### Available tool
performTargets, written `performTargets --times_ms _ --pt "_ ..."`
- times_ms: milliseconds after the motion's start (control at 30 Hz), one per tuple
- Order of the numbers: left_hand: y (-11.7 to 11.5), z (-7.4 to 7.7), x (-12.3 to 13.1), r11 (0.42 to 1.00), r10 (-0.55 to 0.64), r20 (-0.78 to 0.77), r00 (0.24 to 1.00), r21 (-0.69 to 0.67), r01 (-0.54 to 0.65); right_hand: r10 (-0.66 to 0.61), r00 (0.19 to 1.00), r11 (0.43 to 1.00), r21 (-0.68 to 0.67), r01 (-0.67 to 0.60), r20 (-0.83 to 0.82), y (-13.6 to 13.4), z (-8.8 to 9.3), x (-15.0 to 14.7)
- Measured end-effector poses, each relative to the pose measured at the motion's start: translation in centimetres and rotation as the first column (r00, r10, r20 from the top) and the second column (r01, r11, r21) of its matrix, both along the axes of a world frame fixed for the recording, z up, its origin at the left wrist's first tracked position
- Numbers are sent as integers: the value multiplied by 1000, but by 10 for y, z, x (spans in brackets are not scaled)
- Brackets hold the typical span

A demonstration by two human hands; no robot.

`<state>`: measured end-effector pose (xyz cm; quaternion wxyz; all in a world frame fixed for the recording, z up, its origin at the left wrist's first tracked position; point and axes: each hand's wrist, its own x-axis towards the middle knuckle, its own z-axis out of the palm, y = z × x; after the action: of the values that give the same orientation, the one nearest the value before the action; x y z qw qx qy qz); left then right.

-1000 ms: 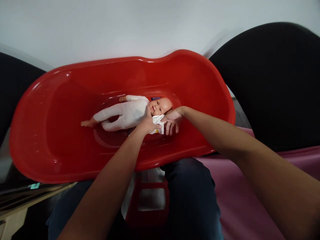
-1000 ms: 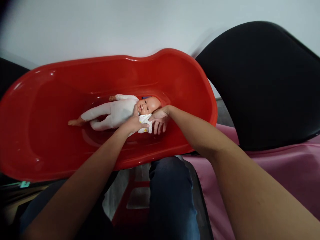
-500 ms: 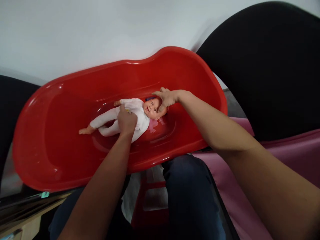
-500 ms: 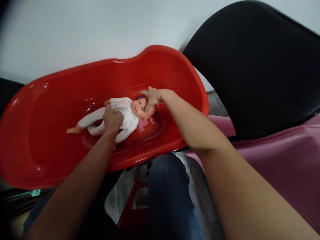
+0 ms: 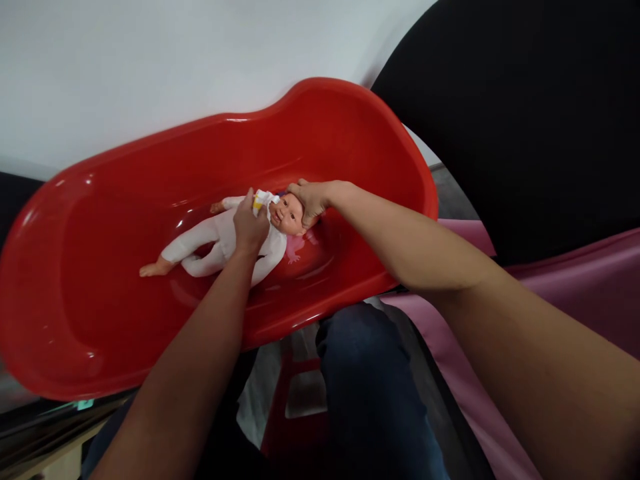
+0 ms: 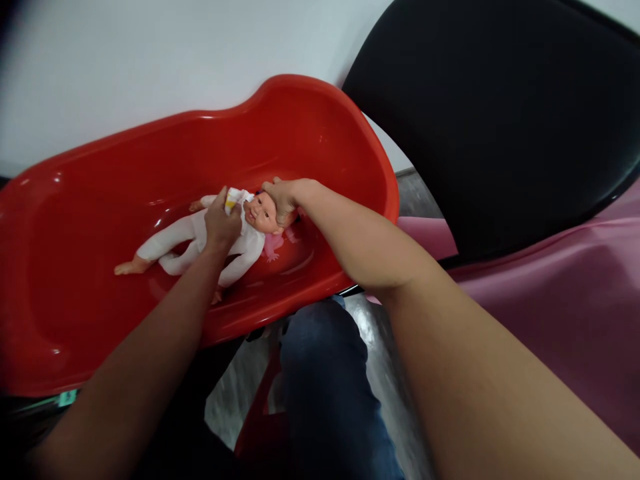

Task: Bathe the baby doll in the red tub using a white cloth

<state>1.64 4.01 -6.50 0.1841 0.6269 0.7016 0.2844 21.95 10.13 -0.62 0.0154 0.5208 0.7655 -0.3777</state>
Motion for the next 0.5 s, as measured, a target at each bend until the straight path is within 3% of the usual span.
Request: performTargets --times_ms 133,300,500 --pt "4 5 3 991 49 87 995 123 -59 -32 998 999 -7 32 -53 -2 3 -1" --pt "7 15 1 913 231 98 968 322 -250 -22 998 1000 -8 21 -58 -7 13 -3" --pt "7 25 -5 850 399 157 904 307 -428 -25 998 1000 9 26 -58 -7 13 -4"
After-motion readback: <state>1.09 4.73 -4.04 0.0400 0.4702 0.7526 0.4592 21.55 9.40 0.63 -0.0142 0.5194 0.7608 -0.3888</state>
